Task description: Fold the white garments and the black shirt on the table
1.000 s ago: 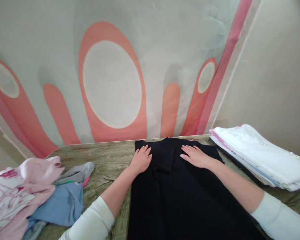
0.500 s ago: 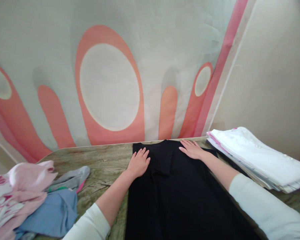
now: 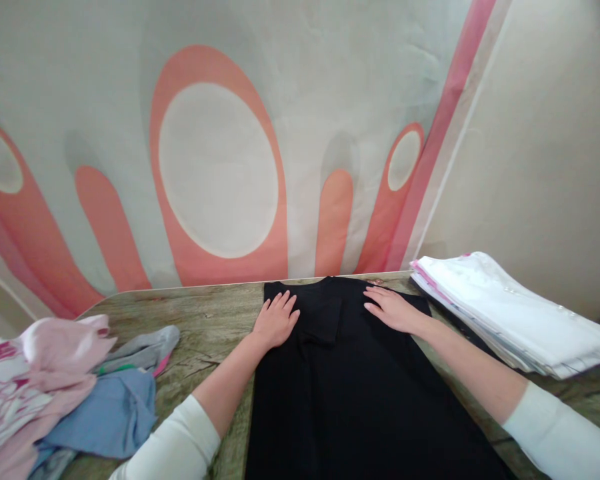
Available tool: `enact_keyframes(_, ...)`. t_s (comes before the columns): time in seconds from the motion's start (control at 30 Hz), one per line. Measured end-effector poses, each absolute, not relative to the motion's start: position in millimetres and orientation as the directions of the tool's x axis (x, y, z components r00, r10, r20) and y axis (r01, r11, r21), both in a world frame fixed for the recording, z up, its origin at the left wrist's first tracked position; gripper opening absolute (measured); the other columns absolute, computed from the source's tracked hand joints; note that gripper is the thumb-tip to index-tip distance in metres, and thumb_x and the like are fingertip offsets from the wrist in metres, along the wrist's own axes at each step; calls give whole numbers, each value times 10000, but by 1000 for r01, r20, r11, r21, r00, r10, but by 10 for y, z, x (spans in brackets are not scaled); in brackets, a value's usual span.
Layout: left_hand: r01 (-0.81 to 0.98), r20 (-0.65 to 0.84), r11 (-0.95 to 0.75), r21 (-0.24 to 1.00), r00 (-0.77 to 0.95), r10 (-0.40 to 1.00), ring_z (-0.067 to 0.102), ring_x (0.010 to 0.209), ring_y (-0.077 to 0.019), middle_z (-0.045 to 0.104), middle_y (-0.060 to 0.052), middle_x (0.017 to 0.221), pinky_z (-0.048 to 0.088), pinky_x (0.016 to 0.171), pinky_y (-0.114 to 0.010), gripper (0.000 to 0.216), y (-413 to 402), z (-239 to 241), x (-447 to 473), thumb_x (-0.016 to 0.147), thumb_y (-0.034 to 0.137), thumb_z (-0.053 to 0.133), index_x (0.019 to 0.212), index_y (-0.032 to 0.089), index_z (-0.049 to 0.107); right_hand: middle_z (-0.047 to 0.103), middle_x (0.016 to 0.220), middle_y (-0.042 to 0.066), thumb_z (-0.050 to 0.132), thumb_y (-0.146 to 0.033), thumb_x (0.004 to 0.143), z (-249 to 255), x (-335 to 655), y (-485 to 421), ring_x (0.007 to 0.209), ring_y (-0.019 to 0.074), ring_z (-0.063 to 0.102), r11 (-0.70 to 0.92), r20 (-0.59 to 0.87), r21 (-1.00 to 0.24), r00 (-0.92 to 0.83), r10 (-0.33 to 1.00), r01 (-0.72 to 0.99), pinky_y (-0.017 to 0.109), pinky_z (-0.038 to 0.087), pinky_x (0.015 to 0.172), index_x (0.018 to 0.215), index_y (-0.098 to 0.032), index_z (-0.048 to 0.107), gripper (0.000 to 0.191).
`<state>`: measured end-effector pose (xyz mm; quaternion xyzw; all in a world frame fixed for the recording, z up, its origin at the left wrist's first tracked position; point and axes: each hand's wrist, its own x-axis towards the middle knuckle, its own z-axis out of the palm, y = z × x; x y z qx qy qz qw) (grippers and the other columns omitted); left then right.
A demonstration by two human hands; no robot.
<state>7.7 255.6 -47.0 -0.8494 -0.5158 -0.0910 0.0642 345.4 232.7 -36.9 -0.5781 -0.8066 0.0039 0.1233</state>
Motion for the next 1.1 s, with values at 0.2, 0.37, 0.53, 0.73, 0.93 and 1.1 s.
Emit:
enact_keyframes(0.2,915,298,-402,39,373,879,295,1310,-216,257,-86,1461,261,1048,-408,499,2544,-459,81,940,404,242,1386,186,289,572,1181,110,505,-306,830,-307,2948,2396,1046,205,556,396,254,-416,-314,915,819,335,425,927,1171,-150,558,378)
enact_keyframes(0.37,939,286,-342,34,319,904,303,1304,-204,352,-94,1416,247,1055,-397,443,2611,-452,10,941,310,241,1328,151,387,635,968,87,551,-277,801,-335,2688,2669,811,155,608,273,218,-507,-185,958,818,273,472,764,1082,-131,591,320)
enact_keyframes(0.53,926,215,-376,24,363,907,234,1334,-234,295,-64,1448,249,1037,-464,495,2688,-476,-104,927,436,251,1366,223,335,646,895,79,609,-373,751,-416,2566,2778,798,184,601,215,197,-504,-131,972,836,289,454,714,958,-158,624,299)
enact_keyframes(0.73,934,159,-353,54,341,926,202,1344,-255,235,-20,1473,214,1039,-503,529,2826,-467,-161,912,518,207,1380,291,301,650,804,43,616,-380,738,-439,2540,2763,744,176,587,187,190,-497,-104,976,847,274,424,661,819,-190,624,206)
enact_keyframes(0.93,961,169,-270,58,257,951,243,1326,-271,231,-29,1475,211,1035,-507,545,2973,-467,-168,910,524,184,1384,281,297,624,758,30,566,-398,767,-478,2529,2729,709,168,565,181,232,-477,-76,970,860,266,397,627,775,-198,611,205)
enact_keyframes(1.1,985,169,-162,56,150,974,244,1325,-275,252,-72,1465,210,1033,-514,579,3111,-489,-217,910,515,166,1403,228,263,615,758,31,524,-384,797,-513,2516,2707,711,171,554,176,272,-459,-51,961,871,271,381,623,782,-205,613,201)
